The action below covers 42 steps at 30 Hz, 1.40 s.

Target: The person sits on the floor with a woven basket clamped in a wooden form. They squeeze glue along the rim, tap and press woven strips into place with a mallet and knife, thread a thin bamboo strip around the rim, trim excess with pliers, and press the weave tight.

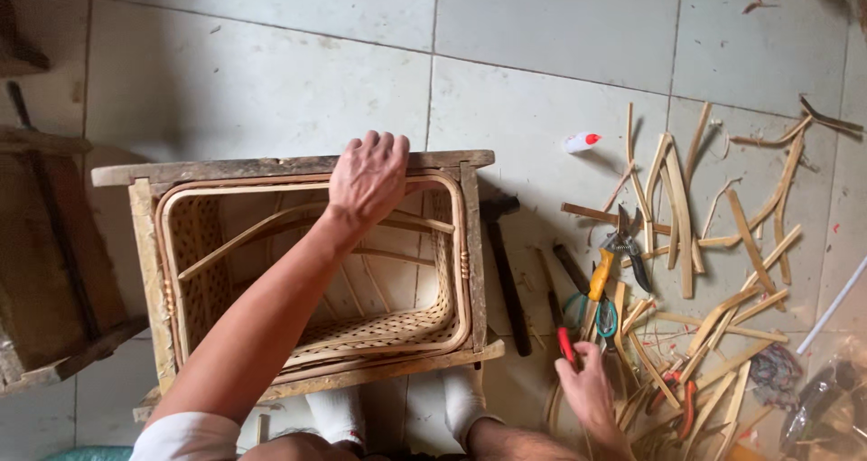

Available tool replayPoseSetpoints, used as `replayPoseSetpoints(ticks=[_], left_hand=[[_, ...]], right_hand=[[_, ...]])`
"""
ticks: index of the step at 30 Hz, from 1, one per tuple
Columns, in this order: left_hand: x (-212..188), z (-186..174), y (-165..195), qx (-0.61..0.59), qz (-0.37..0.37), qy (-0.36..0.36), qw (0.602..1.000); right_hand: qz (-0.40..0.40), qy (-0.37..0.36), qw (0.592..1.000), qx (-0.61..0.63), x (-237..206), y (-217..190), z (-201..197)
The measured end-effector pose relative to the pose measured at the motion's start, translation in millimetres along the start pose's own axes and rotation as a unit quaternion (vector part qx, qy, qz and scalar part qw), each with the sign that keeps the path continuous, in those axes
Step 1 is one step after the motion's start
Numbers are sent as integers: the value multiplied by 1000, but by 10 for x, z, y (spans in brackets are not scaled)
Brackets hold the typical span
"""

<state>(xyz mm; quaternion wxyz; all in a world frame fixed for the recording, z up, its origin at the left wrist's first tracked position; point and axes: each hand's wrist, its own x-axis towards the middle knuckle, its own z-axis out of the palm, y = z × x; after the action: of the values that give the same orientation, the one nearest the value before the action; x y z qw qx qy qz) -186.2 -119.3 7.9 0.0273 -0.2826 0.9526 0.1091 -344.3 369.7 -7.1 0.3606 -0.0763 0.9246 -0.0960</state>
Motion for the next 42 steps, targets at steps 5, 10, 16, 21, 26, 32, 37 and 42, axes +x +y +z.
replayPoseSetpoints(ticks=[5,10,16,21,26,32,37,42], left_hand=[[15,91,-13,29,13,95,995],[-17,35,16,-18,4,84,996],[-48,-38,28,-31,-2,95,995],[-30,16,38,0,-5,92,996],[-47,52,60,-8,-11,122,992],[-44,55,69,-15,-19,140,990],[-12,81,86,-23,-30,126,991],[-21,105,77,-31,-29,136,990]], right_hand=[[0,-138,929,344,-464,-836,-339],[-65,-358,807,466,-952,-2321,-235],[-5,-366,809,460,-1210,-3214,41],[17,-329,819,470,-1222,-3216,252],[-36,-304,785,539,-1188,-3339,449],[-1,-259,788,559,-1223,-3482,467],[-32,-295,759,580,-1229,-3450,305],[14,-285,800,528,-1262,-3467,191]])
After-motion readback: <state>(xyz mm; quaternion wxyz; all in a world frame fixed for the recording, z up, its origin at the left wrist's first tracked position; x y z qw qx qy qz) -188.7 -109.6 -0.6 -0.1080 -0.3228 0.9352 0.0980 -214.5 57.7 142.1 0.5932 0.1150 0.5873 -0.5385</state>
